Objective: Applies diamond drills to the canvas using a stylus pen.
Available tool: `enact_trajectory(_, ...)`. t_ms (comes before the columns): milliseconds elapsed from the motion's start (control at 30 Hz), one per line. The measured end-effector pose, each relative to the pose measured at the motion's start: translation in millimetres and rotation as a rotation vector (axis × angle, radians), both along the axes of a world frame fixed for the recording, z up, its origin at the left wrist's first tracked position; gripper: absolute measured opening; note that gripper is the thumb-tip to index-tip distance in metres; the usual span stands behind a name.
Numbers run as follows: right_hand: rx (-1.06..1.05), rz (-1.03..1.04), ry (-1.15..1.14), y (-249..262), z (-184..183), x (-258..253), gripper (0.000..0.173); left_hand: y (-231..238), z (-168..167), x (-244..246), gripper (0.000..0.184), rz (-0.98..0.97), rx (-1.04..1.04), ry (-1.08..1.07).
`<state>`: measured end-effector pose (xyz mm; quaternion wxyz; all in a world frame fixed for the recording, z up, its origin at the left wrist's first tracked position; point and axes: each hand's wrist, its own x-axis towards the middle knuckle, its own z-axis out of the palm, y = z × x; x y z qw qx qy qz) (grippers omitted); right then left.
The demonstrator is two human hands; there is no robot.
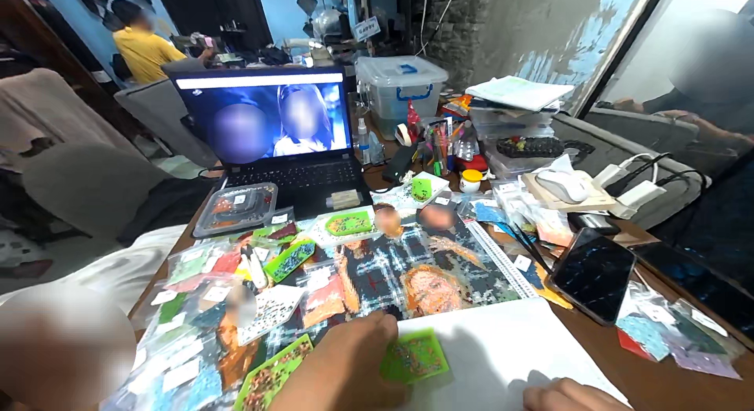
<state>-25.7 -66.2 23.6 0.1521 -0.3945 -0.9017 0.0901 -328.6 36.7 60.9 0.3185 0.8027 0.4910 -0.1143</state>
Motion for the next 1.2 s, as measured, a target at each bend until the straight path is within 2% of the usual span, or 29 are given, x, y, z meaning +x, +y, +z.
enact_trajectory(233, -0.026, 0.041, -0.004, -3, 2, -3, 0.023, 1, -7, -3, 0.057, -0.048, 0.078, -0.078)
enact_trajectory(433, -0.016, 0.049, 0.009, -5, 2, -8, 0.023, 4, -1, 0, 0.057, -0.044, 0.037, -0.033)
enact_trajectory(667, -0.014, -0.067, 0.041, 2, -2, -4, 0.021, 5, 0, 2, 0.060, -0.042, 0.014, -0.011)
enact_trajectory(1200, 0.012, 0.012, 0.095, -4, -13, -4, 0.022, -2, 7, 5, 0.060, -0.036, -0.020, 0.059)
